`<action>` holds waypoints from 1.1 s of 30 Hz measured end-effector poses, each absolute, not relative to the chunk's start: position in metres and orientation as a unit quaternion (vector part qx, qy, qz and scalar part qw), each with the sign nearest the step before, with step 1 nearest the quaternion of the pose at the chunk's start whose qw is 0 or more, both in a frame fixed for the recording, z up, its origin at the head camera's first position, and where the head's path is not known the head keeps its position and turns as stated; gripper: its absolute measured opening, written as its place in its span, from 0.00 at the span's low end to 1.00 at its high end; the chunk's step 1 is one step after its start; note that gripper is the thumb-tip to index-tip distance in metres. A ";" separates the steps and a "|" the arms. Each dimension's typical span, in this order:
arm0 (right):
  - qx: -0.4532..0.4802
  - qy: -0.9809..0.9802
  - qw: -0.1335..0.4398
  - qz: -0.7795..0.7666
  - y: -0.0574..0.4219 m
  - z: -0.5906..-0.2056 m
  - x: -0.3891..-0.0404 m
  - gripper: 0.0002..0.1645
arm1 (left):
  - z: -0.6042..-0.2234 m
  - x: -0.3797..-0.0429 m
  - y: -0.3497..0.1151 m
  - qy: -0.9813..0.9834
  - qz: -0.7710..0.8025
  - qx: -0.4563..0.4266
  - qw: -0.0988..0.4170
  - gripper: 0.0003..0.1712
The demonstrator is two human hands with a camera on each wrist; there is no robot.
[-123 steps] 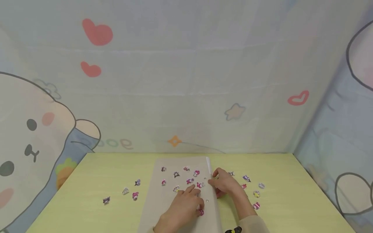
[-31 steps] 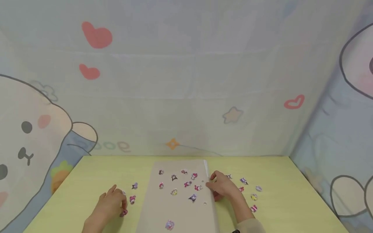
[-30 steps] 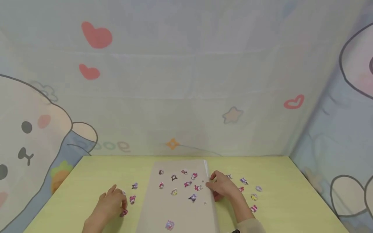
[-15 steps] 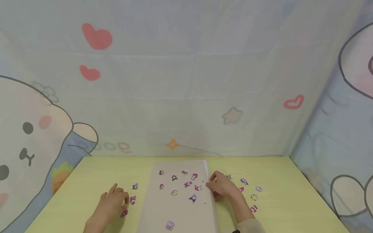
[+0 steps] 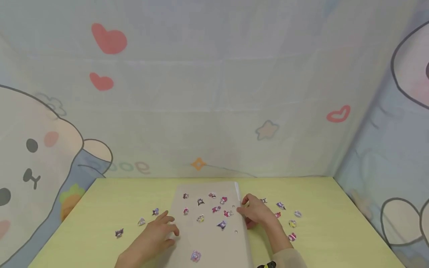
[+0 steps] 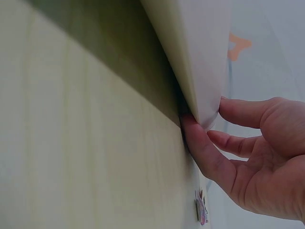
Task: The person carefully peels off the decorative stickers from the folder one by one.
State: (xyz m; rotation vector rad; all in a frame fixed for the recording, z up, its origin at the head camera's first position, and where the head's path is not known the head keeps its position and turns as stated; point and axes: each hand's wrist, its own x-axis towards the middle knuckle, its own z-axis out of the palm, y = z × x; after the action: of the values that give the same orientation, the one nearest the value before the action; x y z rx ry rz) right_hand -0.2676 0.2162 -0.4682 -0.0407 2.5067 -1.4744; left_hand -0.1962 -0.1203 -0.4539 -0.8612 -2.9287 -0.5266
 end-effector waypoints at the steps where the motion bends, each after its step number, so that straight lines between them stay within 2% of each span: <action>1: -0.014 0.856 0.117 -0.504 0.216 -0.468 -0.268 0.18 | -0.454 -0.195 -0.116 -0.944 -0.166 -0.283 0.021 0.09; 7: -0.014 0.857 0.116 -0.502 0.216 -0.468 -0.267 0.19 | -0.455 -0.187 -0.092 -0.941 -0.145 -0.305 0.025 0.08; 15: -0.008 0.856 0.115 -0.504 0.216 -0.470 -0.268 0.17 | -0.460 -0.182 -0.071 -0.945 -0.152 -0.286 -0.041 0.02; 27: -0.012 0.858 0.113 -0.500 0.215 -0.469 -0.268 0.18 | -0.464 -0.179 -0.058 -0.953 -0.116 -0.280 -0.025 0.11; 33: -0.015 0.858 0.112 -0.501 0.216 -0.468 -0.268 0.18 | -0.469 -0.181 -0.054 -0.957 -0.091 -0.275 -0.012 0.13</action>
State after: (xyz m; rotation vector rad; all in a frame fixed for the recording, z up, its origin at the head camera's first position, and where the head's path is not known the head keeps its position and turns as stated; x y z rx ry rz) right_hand -0.2685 0.2162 -0.4685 -0.0431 2.5183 -1.4715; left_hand -0.1814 -0.0544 -0.4691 -0.8708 -3.0289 -0.2869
